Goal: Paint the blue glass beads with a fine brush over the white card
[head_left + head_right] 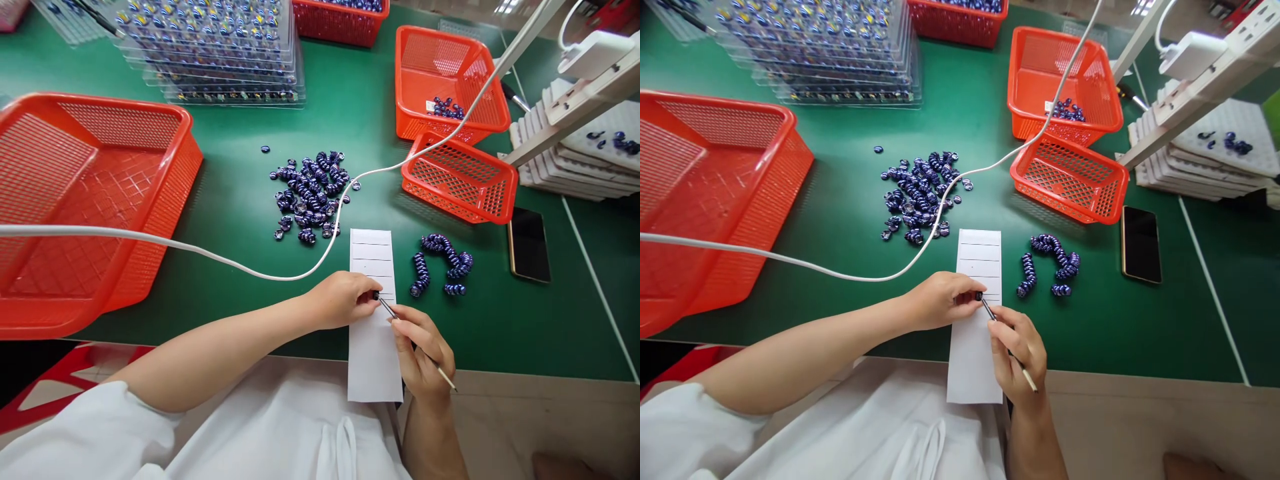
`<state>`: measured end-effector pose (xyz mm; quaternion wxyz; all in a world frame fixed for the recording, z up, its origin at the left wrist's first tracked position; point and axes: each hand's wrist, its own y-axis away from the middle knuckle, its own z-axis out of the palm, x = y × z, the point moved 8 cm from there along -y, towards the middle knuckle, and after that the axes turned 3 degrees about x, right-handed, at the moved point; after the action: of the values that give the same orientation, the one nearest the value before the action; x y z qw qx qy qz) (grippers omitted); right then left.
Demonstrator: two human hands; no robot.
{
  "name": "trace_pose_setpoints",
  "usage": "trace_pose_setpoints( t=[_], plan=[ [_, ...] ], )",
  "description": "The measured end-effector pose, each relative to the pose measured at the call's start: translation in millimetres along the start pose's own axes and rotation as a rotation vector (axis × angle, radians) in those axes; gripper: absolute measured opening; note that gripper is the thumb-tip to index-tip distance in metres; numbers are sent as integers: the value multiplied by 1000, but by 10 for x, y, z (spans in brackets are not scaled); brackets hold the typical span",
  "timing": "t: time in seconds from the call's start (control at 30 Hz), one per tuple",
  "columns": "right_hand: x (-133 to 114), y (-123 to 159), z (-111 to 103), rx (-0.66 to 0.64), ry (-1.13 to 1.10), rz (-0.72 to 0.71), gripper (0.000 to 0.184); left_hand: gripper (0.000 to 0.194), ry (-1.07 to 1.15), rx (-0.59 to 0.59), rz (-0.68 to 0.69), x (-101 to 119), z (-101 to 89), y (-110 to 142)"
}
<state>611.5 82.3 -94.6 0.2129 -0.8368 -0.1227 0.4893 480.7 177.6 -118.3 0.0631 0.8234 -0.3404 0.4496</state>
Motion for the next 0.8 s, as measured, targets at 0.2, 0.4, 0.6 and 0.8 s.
trace_pose_setpoints(
  t=[0.2,0.4,0.6,0.8],
  plan=[
    [7,21,4,-14,-21,3,44,21,5,23,3,4,-14,-7],
    [234,45,-65,137,-162,305,21,22,0,12,25,24,-16,-7],
    [250,68,-125,283,-186,377,15,24,-9,-6,6,21,-13,-3],
    [241,77,-72,239,-123,365,15,23,-22,-8,4,22,-4,2]
  ],
)
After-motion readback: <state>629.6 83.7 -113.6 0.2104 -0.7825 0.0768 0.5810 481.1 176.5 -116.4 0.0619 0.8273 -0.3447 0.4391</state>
